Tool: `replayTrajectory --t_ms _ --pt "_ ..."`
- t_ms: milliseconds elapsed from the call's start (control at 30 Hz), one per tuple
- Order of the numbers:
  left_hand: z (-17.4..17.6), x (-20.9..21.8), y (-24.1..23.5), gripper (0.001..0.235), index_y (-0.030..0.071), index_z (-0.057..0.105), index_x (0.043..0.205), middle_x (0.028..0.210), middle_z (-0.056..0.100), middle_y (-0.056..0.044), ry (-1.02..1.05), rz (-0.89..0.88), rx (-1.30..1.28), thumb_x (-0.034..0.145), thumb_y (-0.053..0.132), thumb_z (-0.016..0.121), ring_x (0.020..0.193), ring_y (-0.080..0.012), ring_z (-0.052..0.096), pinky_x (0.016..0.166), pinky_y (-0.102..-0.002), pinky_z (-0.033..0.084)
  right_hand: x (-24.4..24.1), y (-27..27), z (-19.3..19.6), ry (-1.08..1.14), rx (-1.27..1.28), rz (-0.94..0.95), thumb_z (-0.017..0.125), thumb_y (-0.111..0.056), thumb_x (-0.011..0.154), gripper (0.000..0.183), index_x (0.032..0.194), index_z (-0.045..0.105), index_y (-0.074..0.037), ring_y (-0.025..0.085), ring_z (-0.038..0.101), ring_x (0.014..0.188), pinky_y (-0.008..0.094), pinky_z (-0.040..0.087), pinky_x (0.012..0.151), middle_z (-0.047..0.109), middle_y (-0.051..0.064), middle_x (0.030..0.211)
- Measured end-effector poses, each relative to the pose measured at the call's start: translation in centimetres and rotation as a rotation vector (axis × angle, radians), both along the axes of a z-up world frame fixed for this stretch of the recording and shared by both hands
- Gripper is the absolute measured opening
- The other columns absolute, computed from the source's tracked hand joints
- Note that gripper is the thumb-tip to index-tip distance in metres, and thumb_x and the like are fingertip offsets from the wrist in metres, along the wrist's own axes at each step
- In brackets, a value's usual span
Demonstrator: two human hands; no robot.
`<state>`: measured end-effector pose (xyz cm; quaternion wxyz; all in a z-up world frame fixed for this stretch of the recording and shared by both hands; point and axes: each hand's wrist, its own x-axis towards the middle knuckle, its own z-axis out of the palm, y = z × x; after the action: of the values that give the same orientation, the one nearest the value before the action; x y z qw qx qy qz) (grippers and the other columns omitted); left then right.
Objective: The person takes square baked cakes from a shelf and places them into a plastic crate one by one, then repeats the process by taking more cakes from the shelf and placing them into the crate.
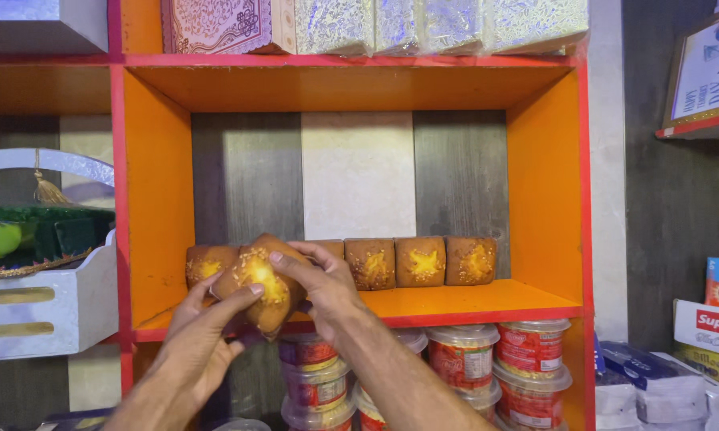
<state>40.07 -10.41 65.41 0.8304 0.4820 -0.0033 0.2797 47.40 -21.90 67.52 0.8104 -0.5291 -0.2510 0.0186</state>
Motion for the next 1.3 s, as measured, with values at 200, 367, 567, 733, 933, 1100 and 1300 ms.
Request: replayTrajectory --t_ms 200,367,567,733,933,1100,1300 --pt "-2.3 0.8 -1.9 0.054 0.019 0.054 0.133 0.116 0.073 -0.011 0.001 0.164 -0.11 0.084 0.007 0.074 0.106 -0.0228 0.069 0.084 -0.042 0.052 -1.5 -0.1 -1.7 -0.044 0.068 -0.106 0.086 -0.024 0.066 0.054 0.116 0.071 -0.009 0.018 0.069 0.086 0.029 0.057 0.071 0.076 0.011 0.109" --pt "-4.2 2.9 -1.4 0.054 0.004 0.065 0.12 0.111 0.072 -0.009 -0.199 0.564 -0.046 0.071 0.01 0.087 0.09 -0.016 0.069 0.075 -0.03 0.059 -3.0 -0.6 -1.7 -0.129 -0.083 -0.103 0.082 -0.028 0.074 0.05 0.119 0.066 -0.012 0.015 0.07 0.093 0.029 0.059 0.073 0.074 0.006 0.118" --pt "-3.6 -1.6 -2.8 0.073 0.01 0.035 0.159 0.146 0.059 -0.011 -0.003 0.615 0.282 0.091 0.018 0.061 0.129 -0.0209 0.06 0.106 -0.032 0.046 -2.6 1.3 -3.2 -0.323 -0.129 -0.052 0.073 -0.023 0.084 0.053 0.136 0.062 -0.016 0.013 0.067 0.096 0.025 0.057 0.082 0.07 0.006 0.116" --pt "-4.8 -4.0 -1.7 0.062 0.009 0.039 0.151 0.138 0.062 -0.011 -0.032 0.722 0.454 0.093 0.016 0.058 0.121 -0.0206 0.062 0.104 -0.032 0.046 -4.3 1.9 -3.6 -0.48 -0.22 -0.087 0.07 -0.027 0.084 0.057 0.139 0.06 -0.015 0.013 0.068 0.11 0.025 0.054 0.096 0.072 0.003 0.126" --pt "-6.0 -8.3 0.0 0.049 0.009 0.069 0.129 0.11 0.064 -0.01 0.119 1.016 0.541 0.083 0.024 0.074 0.096 -0.0212 0.067 0.086 -0.036 0.052 -5.4 5.0 -5.7 -0.436 -0.195 0.044 0.072 -0.03 0.082 0.063 0.141 0.06 -0.012 0.014 0.071 0.107 0.027 0.058 0.09 0.074 0.006 0.125" --pt "-7.0 -11.6 1.4 0.063 0.001 0.066 0.133 0.12 0.074 -0.014 0.166 1.039 0.3 0.074 0.009 0.086 0.104 -0.0209 0.073 0.086 -0.035 0.062 -8.9 6.2 -6.7 -0.372 -0.279 0.128 0.076 -0.031 0.078 0.059 0.133 0.068 -0.013 0.01 0.074 0.099 0.025 0.061 0.083 0.079 0.002 0.118" --pt "-10.0 -15.8 4.1 0.059 0.0 0.066 0.131 0.107 0.077 -0.015 0.228 1.105 0.218 0.076 0.012 0.085 0.087 -0.0226 0.074 0.072 -0.038 0.064 -11.6 10.2 -9.5 -0.38 -0.407 0.171 0.078 -0.041 0.072 0.049 0.115 0.079 -0.016 0.009 0.075 0.083 0.028 0.059 0.07 0.081 -0.001 0.096"
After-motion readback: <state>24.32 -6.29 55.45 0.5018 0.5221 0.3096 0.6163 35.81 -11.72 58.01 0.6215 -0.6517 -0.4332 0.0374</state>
